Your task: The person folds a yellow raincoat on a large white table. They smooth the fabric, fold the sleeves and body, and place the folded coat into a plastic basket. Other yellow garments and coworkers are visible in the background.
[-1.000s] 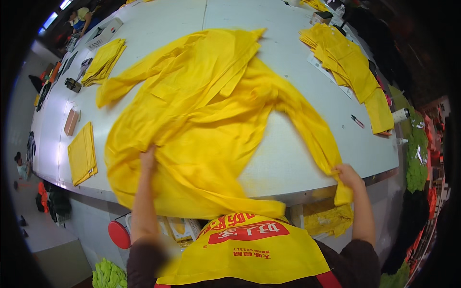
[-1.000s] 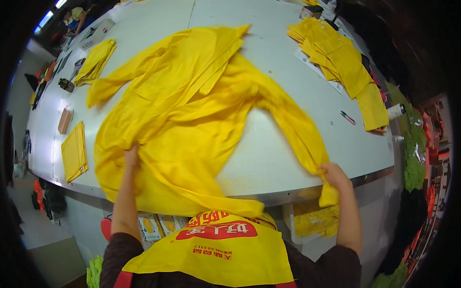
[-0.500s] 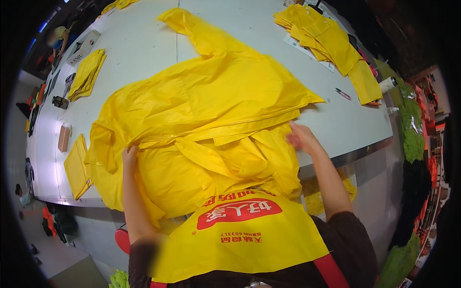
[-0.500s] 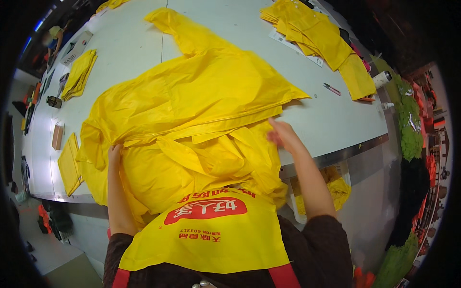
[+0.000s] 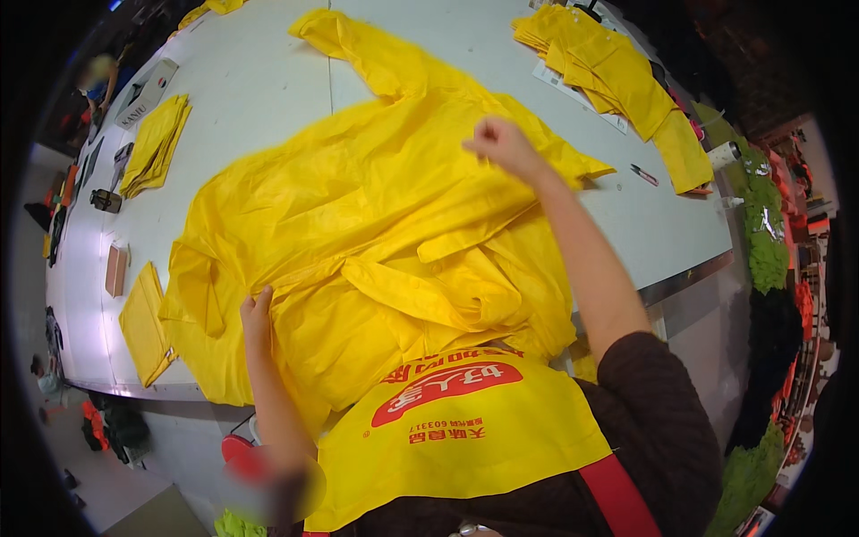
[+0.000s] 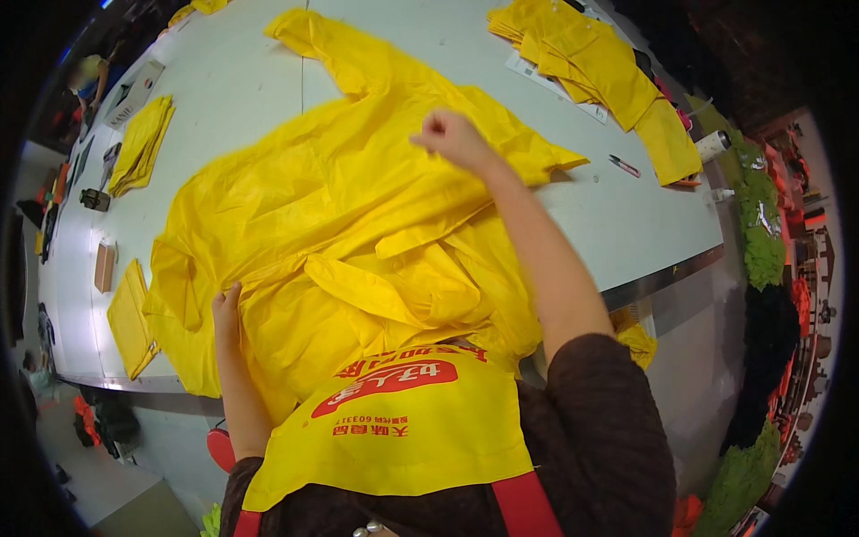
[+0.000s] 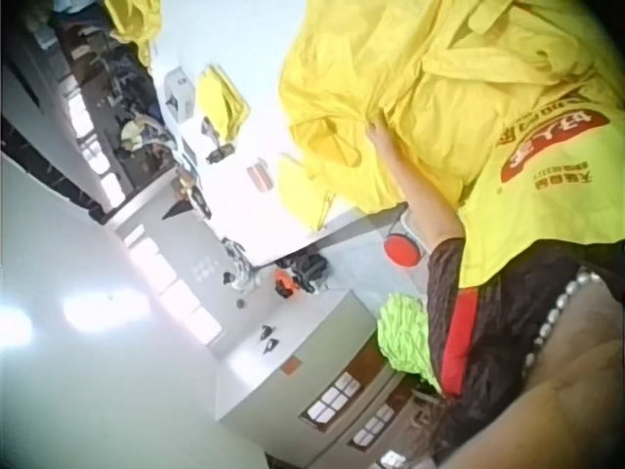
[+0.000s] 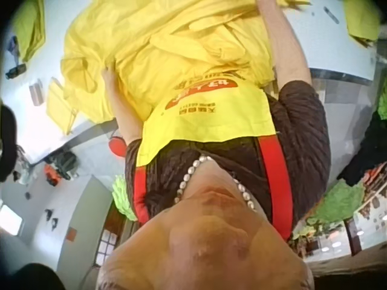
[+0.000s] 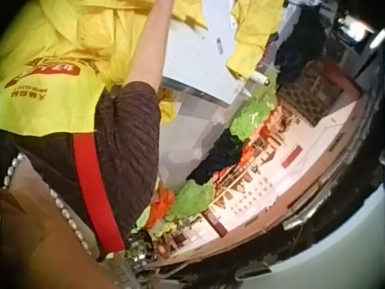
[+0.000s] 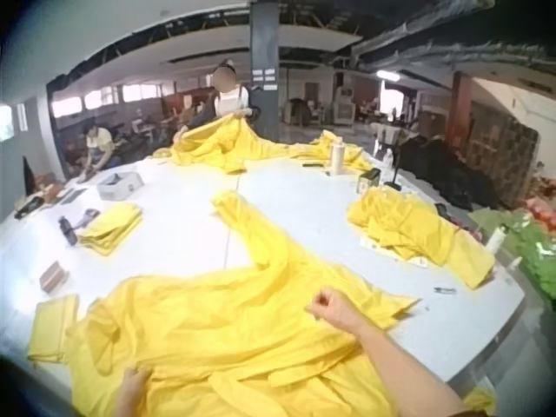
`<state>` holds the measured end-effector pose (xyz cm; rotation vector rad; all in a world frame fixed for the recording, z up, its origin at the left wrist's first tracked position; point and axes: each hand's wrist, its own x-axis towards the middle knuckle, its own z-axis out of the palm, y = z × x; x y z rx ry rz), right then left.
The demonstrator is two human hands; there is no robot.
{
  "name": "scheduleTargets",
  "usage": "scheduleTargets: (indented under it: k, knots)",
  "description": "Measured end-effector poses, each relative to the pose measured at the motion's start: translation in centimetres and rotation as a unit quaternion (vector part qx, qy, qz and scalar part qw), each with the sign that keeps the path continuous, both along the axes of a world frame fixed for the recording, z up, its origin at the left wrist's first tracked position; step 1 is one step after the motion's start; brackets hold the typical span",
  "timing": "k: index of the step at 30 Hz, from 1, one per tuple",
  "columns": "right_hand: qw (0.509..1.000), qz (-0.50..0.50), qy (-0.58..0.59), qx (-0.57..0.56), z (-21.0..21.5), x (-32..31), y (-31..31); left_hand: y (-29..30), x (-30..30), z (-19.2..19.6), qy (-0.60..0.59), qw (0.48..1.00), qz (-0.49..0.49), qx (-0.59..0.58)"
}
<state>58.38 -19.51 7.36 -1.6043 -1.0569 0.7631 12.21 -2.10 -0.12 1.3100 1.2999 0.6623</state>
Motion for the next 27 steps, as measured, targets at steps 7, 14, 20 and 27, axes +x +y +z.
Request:
scheduleTargets:
  k: [7, 14, 20, 27]
  knots:
    - [0.931, -0.141, 0.041, -0.335, -6.9, -5.5, -11.2, 0.1, -0.4, -2.2, -0.038, 0.999, 0.029, -0.015]
    - [0.859, -0.347, 0.377, 0.008, -10.5, -1.7, -7.8, 1.1, -0.9, -2.8, 0.074, 0.997, 0.014, -0.006]
    - [0.829, -0.39, 0.398, 0.038, -11.0, -0.3, -2.5, 1.7, -1.3, -3.4, 0.05, 0.998, 0.003, 0.042]
    - [0.945, -0.297, 0.01, -0.136, -1.2, 15.4, -14.8, 5.9, -7.0, -4.6, 0.084, 0.992, 0.061, 0.066]
